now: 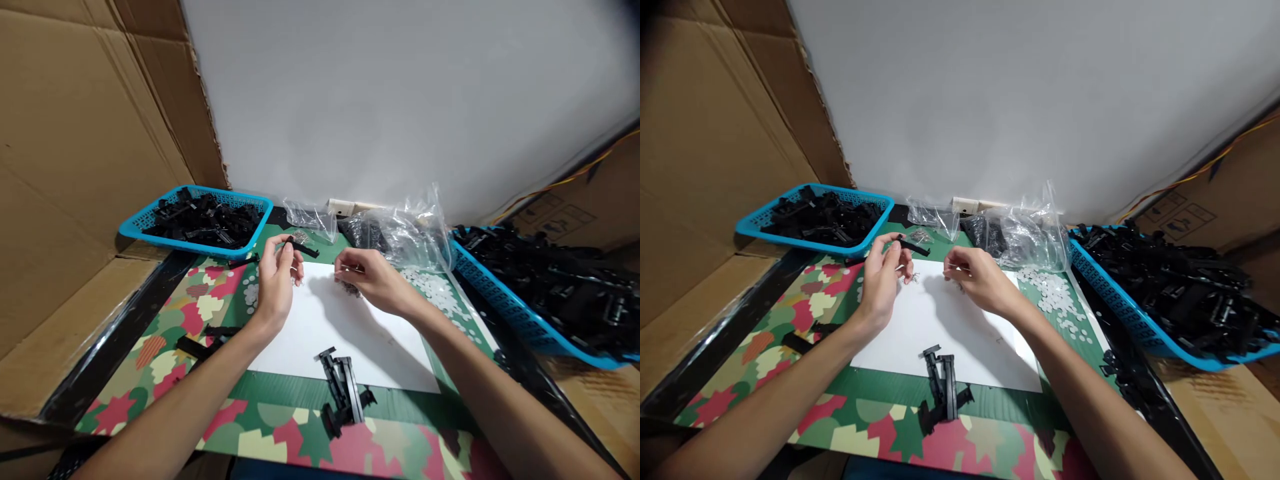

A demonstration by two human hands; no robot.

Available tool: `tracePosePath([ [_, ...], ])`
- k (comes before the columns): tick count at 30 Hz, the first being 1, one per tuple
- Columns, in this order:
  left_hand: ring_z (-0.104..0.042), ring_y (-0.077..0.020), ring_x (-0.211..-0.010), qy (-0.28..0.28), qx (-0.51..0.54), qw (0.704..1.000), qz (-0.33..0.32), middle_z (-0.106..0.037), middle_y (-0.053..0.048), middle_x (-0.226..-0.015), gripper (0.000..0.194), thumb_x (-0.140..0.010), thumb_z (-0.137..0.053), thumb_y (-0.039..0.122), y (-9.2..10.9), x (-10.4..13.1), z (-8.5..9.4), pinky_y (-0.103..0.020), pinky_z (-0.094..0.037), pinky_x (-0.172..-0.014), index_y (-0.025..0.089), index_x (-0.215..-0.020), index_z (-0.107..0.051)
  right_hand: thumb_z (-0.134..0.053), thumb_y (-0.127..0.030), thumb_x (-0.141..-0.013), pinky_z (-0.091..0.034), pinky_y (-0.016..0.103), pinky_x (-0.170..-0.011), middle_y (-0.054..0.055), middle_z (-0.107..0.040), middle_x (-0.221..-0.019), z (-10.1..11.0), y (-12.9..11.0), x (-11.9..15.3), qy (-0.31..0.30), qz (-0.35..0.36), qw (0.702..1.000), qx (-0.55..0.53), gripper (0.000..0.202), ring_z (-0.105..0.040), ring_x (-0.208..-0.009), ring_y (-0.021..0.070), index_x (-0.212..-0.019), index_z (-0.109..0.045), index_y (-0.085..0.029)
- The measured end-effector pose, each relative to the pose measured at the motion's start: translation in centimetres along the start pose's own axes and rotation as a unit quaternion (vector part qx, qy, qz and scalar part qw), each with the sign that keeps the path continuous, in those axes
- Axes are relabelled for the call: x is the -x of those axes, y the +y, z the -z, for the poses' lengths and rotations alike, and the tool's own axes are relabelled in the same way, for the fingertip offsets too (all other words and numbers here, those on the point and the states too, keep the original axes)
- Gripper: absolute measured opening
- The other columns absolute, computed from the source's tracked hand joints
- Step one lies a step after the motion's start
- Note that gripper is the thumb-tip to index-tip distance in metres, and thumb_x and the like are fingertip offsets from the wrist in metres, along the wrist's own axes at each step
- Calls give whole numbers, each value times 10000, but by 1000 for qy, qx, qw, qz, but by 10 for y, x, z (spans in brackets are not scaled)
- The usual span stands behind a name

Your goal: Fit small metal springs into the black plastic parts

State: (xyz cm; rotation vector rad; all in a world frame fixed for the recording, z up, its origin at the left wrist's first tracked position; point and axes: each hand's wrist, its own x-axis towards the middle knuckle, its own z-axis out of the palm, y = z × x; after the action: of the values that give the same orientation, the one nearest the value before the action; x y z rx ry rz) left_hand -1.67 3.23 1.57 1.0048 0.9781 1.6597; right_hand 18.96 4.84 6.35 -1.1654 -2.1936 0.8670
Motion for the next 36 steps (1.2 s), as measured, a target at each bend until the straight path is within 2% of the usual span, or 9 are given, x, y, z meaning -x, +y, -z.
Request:
tracePosePath([
  [3, -580, -114, -618, -66, -19, 998, -5, -609, 10, -854, 297, -1048, -629, 468, -3, 9, -5, -207, -445, -485, 244, -1226, -547, -682, -265, -1013, -448, 299, -669, 37, -762, -873, 17, 5, 22, -1, -15, 999, -33, 123, -647, -758, 165, -940, -742, -186],
  [6, -611, -125, -674, -140, -90, 986, -23, -638, -14, -920, 298, -1067, -603, 456, -5, 20, -7, -213, -472, -510, 252, -1282, -569, -645, -274, -1043, -482, 310, -705, 48, -792, -978, 25, 17, 42, -14, -11, 999, -42, 159, -689, -826, 176, -1010, -788, -212],
  [11, -680, -165, -853, -270, -279, 916, -104, -730, -79, -1154, 230, -1073, -606, 332, -4, 35, -7, -272, -561, -700, 243, -1272, -681, -645, -291, -1056, -562, 334, -822, 60, -810, -1047, 29, 36, 64, -49, 5, 991, -123, 218, -762, -955, 201, -1243, -748, -245],
  [14, -700, -181, -910, -291, -295, 904, -102, -738, -78, -1225, 237, -1058, -630, 309, -2, 39, -8, -291, -569, -751, 251, -1280, -691, -711, -335, -1023, -569, 328, -766, 51, -820, -948, 28, 39, 69, -37, -16, 986, -164, 325, -776, -873, 205, -1330, -667, -238],
  [19, -689, -210, -971, -316, -289, 903, -30, -713, -74, -1169, 225, -1037, -645, 290, 1, 42, -10, -287, -555, -731, 258, -1259, -667, -769, -320, -978, -519, 274, -679, 24, -782, -853, 26, 39, 70, 14, -16, 989, -145, 135, -729, -765, 169, -1003, -684, -218],
  [22, -647, -199, -924, -344, -278, 897, 29, -668, -66, -1109, 166, -1041, -604, 265, 4, 44, -10, -288, -523, -719, 251, -1206, -620, -740, -318, -1000, -487, 255, -642, 15, -738, -827, 24, 40, 71, 16, -2, 995, -100, 149, -669, -720, 145, -908, -706, -206],
  [27, -471, -161, -742, -371, -242, 891, 104, -501, -9, -905, 96, -1033, -492, 204, 7, 47, -10, -281, -412, -644, 259, -1110, -513, -719, -315, -1018, -505, 259, -660, 13, -742, -872, 16, 35, 75, 17, 21, 997, -75, 95, -665, -745, 150, -979, -713, -229],
  [31, -366, -171, -705, -383, -191, 894, 129, -400, 2, -842, 106, -960, -468, 169, 8, 49, -11, -300, -360, -621, 253, -1003, -421, -755, -292, -993, -534, 259, -630, 10, -746, -847, 6, 23, 76, 39, 32, 989, -136, 85, -699, -716, 150, -956, -714, -227],
  [36, -351, -168, -720, -399, -182, 889, 133, -381, 10, -846, 244, -891, -602, 224, 19, 49, -13, -310, -346, -635, 247, -948, -366, -820, -278, -948, -617, 291, -689, 20, -765, -829, -8, 5, 73, 131, 14, 960, -249, 125, -767, -753, 182, -918, -711, -225],
])
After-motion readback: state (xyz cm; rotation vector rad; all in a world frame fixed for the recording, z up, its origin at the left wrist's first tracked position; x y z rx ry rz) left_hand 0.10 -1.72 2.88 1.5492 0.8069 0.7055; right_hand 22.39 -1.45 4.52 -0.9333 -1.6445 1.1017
